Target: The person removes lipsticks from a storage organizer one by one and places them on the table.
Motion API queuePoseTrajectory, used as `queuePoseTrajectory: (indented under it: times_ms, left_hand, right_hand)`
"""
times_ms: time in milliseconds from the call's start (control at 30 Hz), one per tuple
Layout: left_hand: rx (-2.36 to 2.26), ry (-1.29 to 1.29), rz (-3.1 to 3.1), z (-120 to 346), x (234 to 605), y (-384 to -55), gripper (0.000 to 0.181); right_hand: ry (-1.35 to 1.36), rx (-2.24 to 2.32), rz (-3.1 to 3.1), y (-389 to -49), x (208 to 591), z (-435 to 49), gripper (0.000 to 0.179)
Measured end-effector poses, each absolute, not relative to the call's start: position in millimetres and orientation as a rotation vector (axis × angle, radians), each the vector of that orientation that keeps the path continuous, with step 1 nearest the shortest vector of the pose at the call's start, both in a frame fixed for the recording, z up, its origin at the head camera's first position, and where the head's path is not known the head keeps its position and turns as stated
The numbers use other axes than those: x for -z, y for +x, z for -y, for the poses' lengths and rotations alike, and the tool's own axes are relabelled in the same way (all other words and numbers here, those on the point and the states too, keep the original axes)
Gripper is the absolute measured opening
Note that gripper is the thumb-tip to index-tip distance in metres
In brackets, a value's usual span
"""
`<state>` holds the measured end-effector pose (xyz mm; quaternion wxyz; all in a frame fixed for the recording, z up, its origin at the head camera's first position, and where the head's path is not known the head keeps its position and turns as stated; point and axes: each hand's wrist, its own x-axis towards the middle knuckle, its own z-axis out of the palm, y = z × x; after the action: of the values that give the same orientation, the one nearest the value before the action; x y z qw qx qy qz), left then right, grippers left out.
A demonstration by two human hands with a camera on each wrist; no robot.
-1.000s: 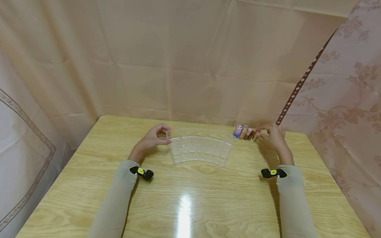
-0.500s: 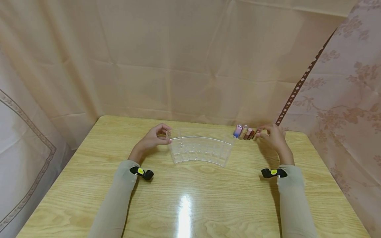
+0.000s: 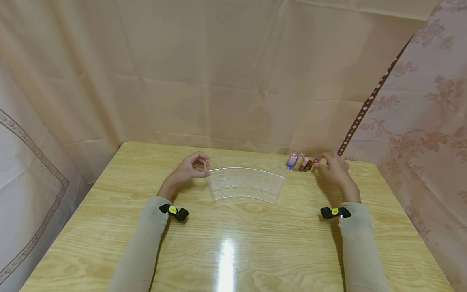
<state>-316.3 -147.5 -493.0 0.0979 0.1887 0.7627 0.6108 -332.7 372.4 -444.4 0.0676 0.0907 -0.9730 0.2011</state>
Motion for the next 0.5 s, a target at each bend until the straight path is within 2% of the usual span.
queuePoseTrajectory:
  times_ms: [500]
  left_hand:
    - [-1.81, 0.549, -2.257, 146.1, 491.2, -314.8, 0.054]
  right_hand:
    - [0.278, -0.652, 2.909, -329.6, 444.6, -372.3, 0.021]
